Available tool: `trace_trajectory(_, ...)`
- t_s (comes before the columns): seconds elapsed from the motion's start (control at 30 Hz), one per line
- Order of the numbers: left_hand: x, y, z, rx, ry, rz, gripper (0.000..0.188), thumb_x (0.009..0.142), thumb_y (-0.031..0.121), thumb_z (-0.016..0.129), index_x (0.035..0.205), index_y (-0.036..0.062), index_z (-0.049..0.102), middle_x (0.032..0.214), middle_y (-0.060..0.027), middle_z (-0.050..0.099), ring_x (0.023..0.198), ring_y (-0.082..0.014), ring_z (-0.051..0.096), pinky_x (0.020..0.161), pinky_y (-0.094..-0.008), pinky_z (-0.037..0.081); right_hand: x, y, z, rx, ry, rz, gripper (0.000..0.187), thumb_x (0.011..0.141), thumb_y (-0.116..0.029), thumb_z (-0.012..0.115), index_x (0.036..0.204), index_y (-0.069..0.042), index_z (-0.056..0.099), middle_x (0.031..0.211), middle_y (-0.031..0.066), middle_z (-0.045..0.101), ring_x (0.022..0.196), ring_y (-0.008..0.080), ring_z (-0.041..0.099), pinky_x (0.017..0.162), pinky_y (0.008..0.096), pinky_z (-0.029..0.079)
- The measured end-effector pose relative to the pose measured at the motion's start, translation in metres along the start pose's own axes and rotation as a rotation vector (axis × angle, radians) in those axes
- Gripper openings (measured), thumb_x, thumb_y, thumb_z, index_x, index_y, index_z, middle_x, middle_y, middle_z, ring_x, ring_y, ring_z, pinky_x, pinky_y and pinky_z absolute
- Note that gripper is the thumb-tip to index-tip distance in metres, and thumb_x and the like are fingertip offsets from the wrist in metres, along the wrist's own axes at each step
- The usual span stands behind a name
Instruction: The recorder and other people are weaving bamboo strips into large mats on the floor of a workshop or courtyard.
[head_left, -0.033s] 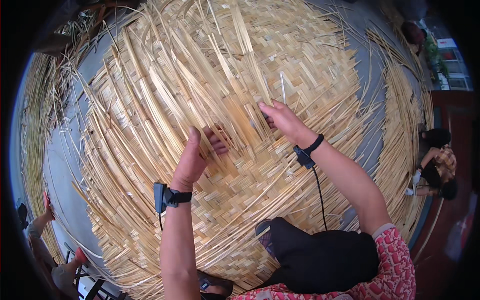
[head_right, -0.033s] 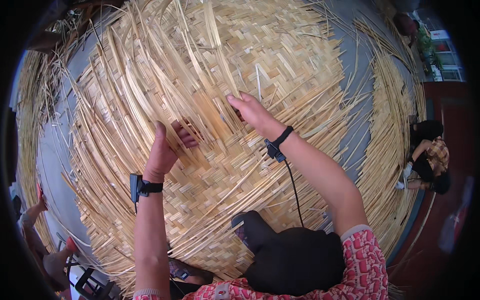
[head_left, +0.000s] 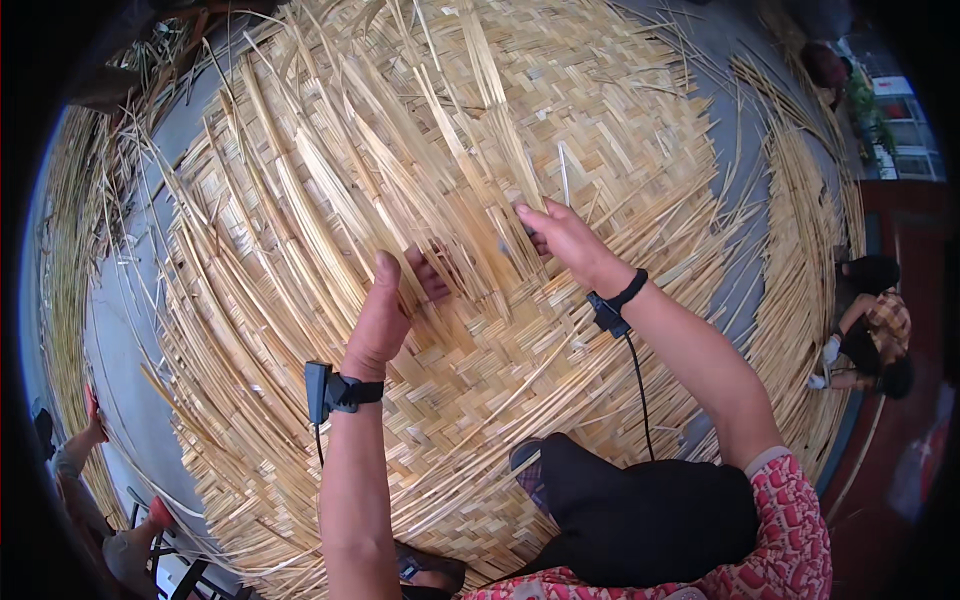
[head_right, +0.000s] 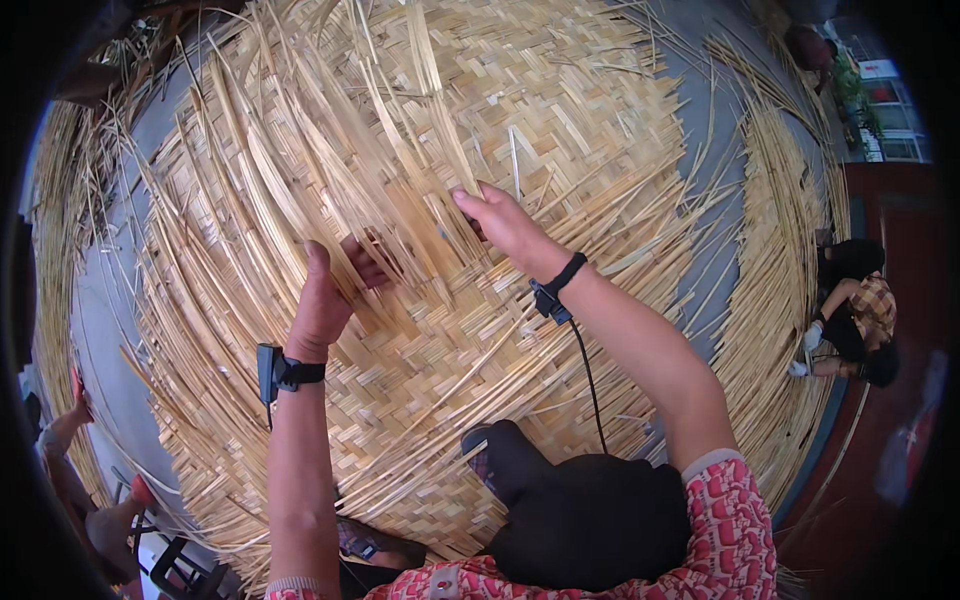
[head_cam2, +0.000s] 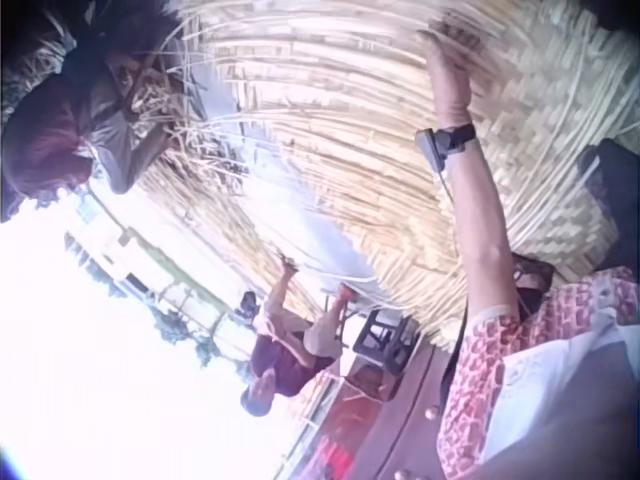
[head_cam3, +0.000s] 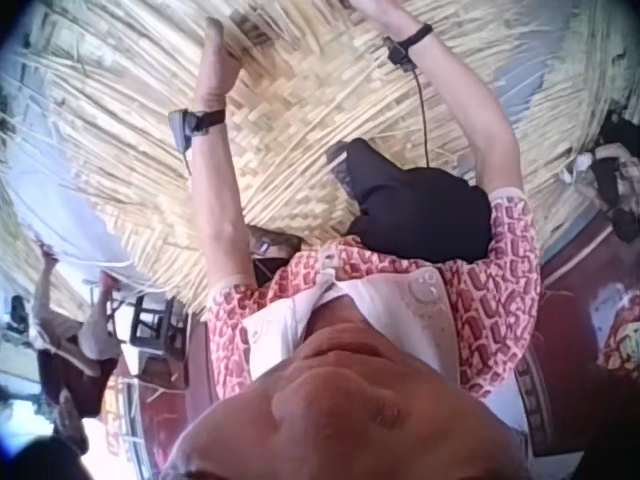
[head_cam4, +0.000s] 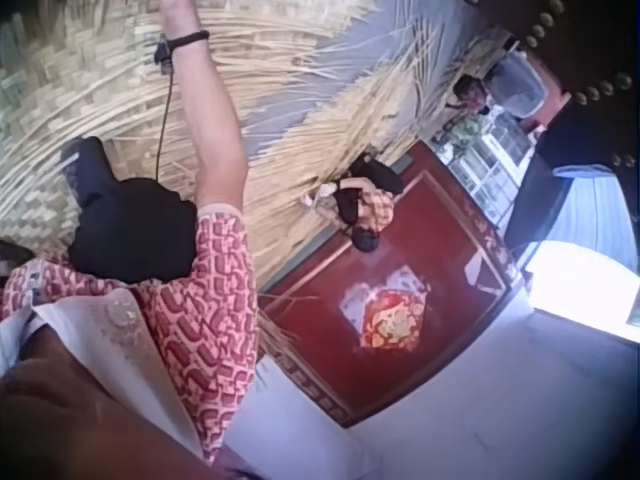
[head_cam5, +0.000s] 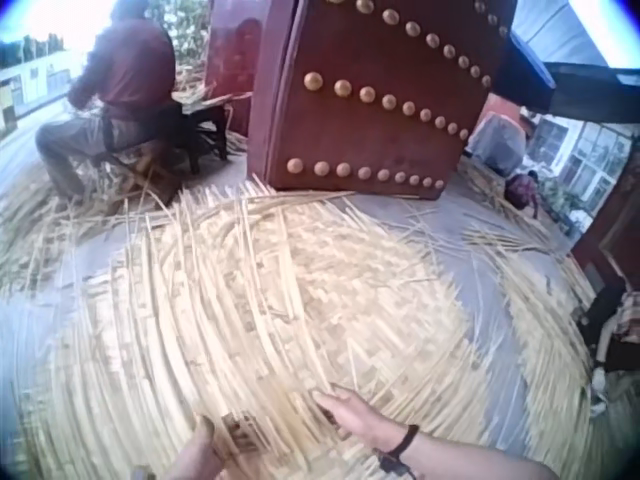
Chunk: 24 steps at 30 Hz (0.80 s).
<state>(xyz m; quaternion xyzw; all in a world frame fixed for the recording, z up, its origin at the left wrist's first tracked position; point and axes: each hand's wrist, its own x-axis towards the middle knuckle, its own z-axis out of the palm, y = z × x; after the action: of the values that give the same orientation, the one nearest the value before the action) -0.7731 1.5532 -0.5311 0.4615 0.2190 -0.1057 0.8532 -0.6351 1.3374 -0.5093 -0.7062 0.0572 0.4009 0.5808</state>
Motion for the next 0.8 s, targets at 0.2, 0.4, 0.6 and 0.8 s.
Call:
trace_trajectory(0.2,0.02,0.004,0.0,-0.454,-0.304,0.058,0.11,0.086,0.084,0.008,0.114,-0.005,0.066,0.099,-0.018,0.068,0.093,-0.0307,0.063,0.085,-0.0386,0.052,-0.017,0.006,0.001,-0.158,0.174,-0.249,0.026,0.103,-0.024,0.05,0.12,-0.004,0.054,0.102,0.0084,0.066,0.084,0.0117,0.061,0.073,0.0292,0.051)
trace_trajectory(0.4,0.019,0.005,0.011,-0.843,-0.354,-0.176,0.067,0.104,0.049,0.036,0.148,-0.0004,0.03,0.152,-0.0256,0.034,0.139,-0.0375,0.04,0.102,-0.0535,0.05,-0.011,-0.005,-0.008,-0.455,0.115,-0.168,0.021,0.099,-0.014,0.052,0.115,-0.002,0.058,0.095,0.0125,0.068,0.08,0.0247,0.065,0.073,0.0343,0.051)
trace_trajectory(0.6,0.015,0.02,0.013,-0.195,-0.136,0.025,0.047,0.101,0.018,0.054,0.139,-0.0001,0.034,0.119,-0.019,0.061,0.111,-0.0299,0.063,0.082,-0.0474,0.059,0.026,-0.02,-0.022,-1.077,-0.726,-0.328,0.02,0.088,-0.008,0.06,0.105,-0.006,0.069,0.091,0.0191,0.069,0.082,0.0361,0.064,0.076,0.0402,0.05)
trace_trajectory(0.8,-0.045,0.05,-0.048,1.05,0.534,0.14,0.02,0.092,0.006,0.057,0.102,-0.0069,0.044,0.074,-0.021,0.063,0.059,-0.0306,0.068,0.048,-0.0397,0.053,0.019,-0.017,-0.004,-1.076,-0.407,-0.549,0.022,0.08,-0.005,0.069,0.1,-0.001,0.062,0.083,0.0144,0.06,0.079,0.0299,0.06,0.074,0.0383,0.049)
